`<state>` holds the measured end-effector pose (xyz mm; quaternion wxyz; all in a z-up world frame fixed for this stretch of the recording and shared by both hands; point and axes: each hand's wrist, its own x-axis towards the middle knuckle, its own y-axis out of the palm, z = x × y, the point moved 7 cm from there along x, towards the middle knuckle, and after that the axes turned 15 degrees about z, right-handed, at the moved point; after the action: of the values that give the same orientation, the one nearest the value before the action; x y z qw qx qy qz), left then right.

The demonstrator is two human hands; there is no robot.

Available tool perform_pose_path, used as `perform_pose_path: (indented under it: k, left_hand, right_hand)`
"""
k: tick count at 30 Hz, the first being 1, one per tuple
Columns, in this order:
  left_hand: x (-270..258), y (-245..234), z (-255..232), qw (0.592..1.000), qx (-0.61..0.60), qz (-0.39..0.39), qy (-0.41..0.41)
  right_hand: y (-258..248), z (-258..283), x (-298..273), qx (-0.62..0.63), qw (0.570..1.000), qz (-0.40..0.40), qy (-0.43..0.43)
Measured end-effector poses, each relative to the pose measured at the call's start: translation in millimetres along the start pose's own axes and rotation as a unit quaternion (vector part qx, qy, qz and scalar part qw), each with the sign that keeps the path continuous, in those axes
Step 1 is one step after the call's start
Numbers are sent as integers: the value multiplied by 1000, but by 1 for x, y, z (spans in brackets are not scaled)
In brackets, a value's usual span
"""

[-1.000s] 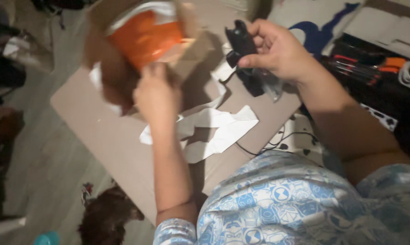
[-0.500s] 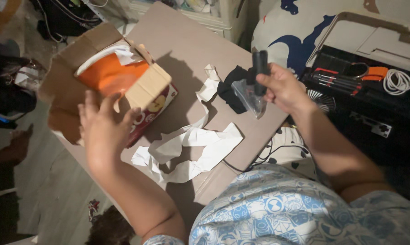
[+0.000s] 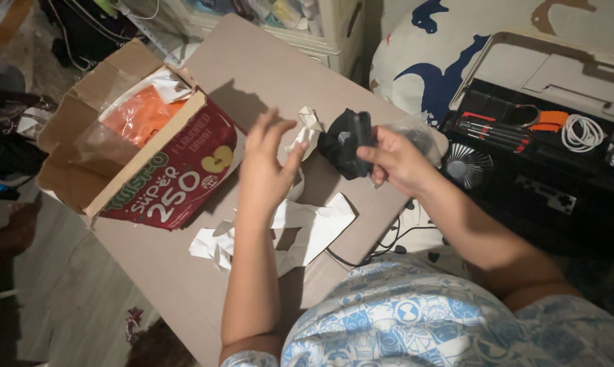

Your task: The person unpacks a small black accessory from a cardboard box and repeatedly attaches and detaches a clip-like component. They handle the parts with both hands, aligning and snapping them together multiple times on the table.

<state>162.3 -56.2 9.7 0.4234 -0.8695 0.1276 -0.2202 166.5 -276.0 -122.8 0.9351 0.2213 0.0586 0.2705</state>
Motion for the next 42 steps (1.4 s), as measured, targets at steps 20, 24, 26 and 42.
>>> perform_pose_path:
  k: [20,24,26,42]
  left_hand:
    - [48,155,62,588,-781,194,77]
    - [44,162,90,542,-829,106,92]
    - [43,161,112,506,-855,64,88]
    - [48,162,137,419,-903,8,89]
  right_hand:
    - [5,-2,42,156,987,44,13]
    - [5,9,28,88,994,48,50]
    - [-10,27,17,-67,997,-27,19]
    - [-20,49,7,-638,754,-64,141]
